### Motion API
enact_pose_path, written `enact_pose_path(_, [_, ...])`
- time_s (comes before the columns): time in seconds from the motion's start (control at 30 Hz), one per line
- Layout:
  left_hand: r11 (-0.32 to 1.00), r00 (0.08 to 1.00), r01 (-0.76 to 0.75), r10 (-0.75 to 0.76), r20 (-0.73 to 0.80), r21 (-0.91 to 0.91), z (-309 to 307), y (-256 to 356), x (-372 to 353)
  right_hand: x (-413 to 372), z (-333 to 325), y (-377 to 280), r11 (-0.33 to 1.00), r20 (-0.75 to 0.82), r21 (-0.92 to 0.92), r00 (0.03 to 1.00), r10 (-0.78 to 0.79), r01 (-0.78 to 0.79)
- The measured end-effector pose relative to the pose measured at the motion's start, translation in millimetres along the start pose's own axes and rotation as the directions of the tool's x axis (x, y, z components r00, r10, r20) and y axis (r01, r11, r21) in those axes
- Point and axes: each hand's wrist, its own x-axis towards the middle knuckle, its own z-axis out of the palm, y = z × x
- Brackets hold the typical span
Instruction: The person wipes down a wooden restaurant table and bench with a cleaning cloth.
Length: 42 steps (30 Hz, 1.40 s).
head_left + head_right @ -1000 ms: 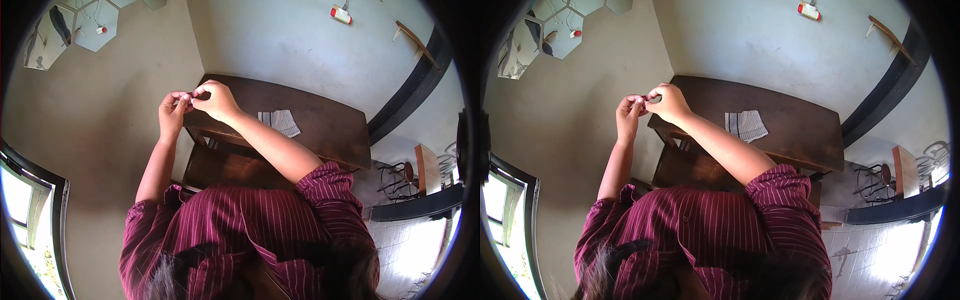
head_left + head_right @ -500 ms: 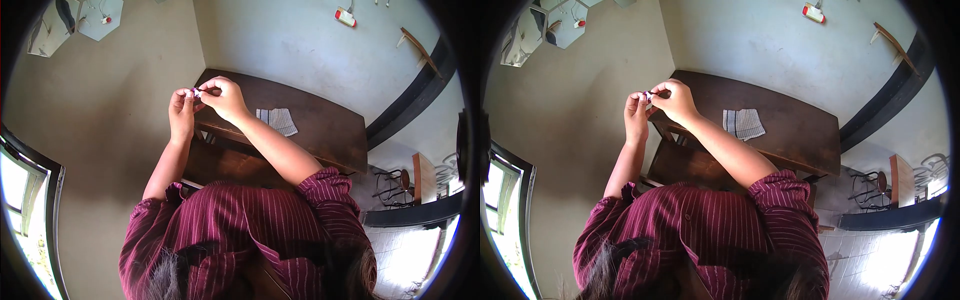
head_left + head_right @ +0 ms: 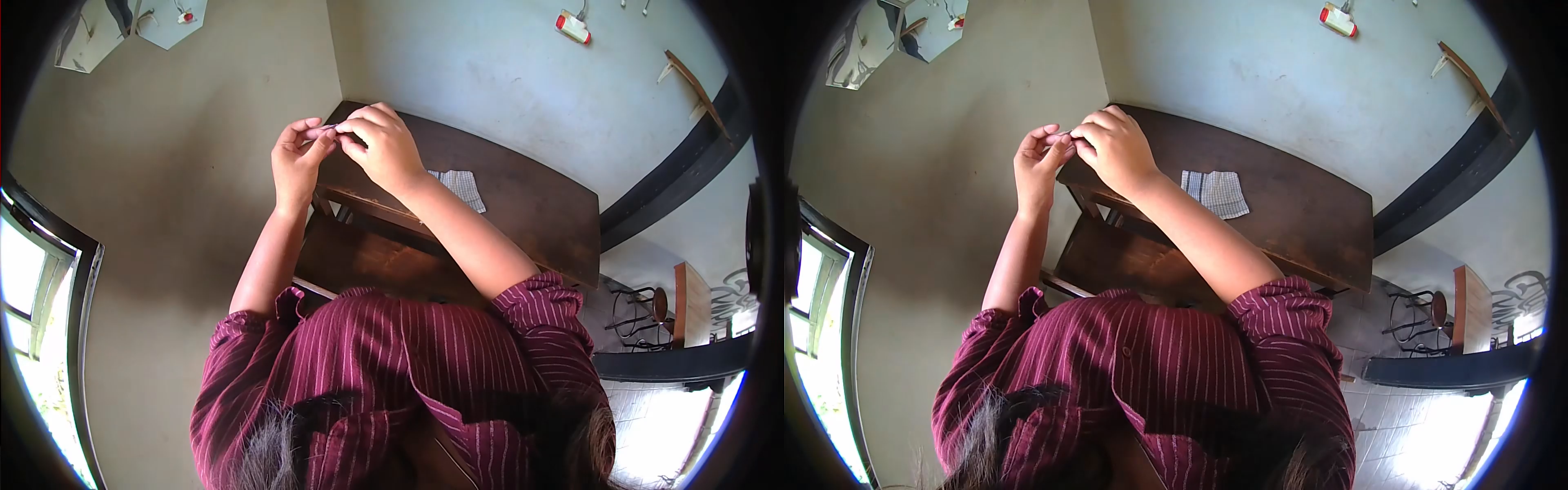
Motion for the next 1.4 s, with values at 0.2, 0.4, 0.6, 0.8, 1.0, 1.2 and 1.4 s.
enact_pose_path(0.2, [0.999,0.999,-0.053,0.052,0.004,0.008,-5.0,-15.5,5.6,-1.4,2.7,2.3,1.000,0.053,0.006,0.999,0.005,-0.005])
enact_pose_path(0.4, [0.964,0.987,-0.159,0.162,0.006,0.211,-33.0,-56.9,-1.8,-23.7,25.3,-0.5,0.973,0.144,0.109,0.972,0.188,-0.204])
enact_pose_path(0.6, [0.996,0.999,0.019,-0.022,0.025,0.083,-57.0,-92.5,-29.6,-61.7,56.9,10.3,0.699,0.390,0.375,0.788,0.477,-0.609])
enact_pose_path(0.8, [0.798,0.851,0.524,-0.476,0.222,-0.298,-61.9,-121.4,-32.3,-88.8,65.7,15.7,0.768,0.371,0.351,0.833,0.411,-0.536])
enact_pose_path(1.0, [0.536,0.537,0.843,-0.830,0.150,-0.047,-93.2,-183.4,-58.5,-14.2,6.7,-11.4,0.228,0.418,0.823,0.826,0.378,-0.521])
enact_pose_path(1.2, [0.863,0.871,0.488,-0.474,-0.127,0.127,-196.9,-128.7,-41.5,72.2,-143.6,-103.1,-0.160,0.059,0.985,0.996,-0.071,-0.070])
enact_pose_path(1.4, [0.928,0.911,0.001,0.153,-0.383,0.372,-299.0,-0.7,-47.1,91.2,-181.0,-133.5,-0.264,-0.176,0.964,0.834,-0.524,0.038])
